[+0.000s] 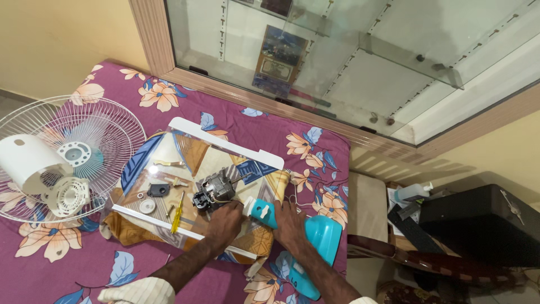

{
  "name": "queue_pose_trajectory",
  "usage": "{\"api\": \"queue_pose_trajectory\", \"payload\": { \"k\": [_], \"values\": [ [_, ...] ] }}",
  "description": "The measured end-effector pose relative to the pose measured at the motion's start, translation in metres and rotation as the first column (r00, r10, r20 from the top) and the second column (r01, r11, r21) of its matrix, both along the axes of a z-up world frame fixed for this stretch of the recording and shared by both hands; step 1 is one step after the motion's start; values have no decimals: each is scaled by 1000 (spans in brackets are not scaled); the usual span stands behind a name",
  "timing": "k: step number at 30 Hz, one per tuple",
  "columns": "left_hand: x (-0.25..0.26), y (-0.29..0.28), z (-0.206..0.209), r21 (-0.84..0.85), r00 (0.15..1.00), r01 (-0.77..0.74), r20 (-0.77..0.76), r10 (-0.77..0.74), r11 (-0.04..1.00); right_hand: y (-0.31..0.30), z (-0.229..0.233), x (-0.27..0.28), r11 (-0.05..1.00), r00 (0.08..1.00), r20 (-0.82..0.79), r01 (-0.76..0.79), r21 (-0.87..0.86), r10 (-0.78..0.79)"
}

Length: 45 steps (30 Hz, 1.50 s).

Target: The person works at a table with a disassembled table fan, handling the teal fan base, motor housing, and small parts. They use a screwdriver to unscrew and manipulate components, fitting parts onto the fan base and repositioning the motor assembly as they work through the fan's parts.

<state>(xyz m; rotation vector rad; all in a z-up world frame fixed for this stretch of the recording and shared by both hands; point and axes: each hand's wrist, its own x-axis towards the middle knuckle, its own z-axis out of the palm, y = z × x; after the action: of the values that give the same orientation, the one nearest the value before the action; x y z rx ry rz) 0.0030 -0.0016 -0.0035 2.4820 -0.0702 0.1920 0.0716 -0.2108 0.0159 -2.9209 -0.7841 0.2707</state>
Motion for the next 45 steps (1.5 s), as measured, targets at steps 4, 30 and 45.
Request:
{"api": "queue_pose_trajectory", "payload": {
  "k": [4, 30, 45],
  "values": [
    [0, 4, -1, -12, 999, 5, 53, -4, 1000, -3, -5, -1, 999, 998, 30, -46, 10, 46],
    [-2, 6, -27, 134, 970, 84, -237, -50, 987, -4, -2, -7, 1000, 998, -70, -2, -21, 1],
    [-9, -1, 4, 95, 998, 19, -62, -14, 995, -5, 9, 2, 999, 995, -93, -33, -14, 31]
  ]
}}
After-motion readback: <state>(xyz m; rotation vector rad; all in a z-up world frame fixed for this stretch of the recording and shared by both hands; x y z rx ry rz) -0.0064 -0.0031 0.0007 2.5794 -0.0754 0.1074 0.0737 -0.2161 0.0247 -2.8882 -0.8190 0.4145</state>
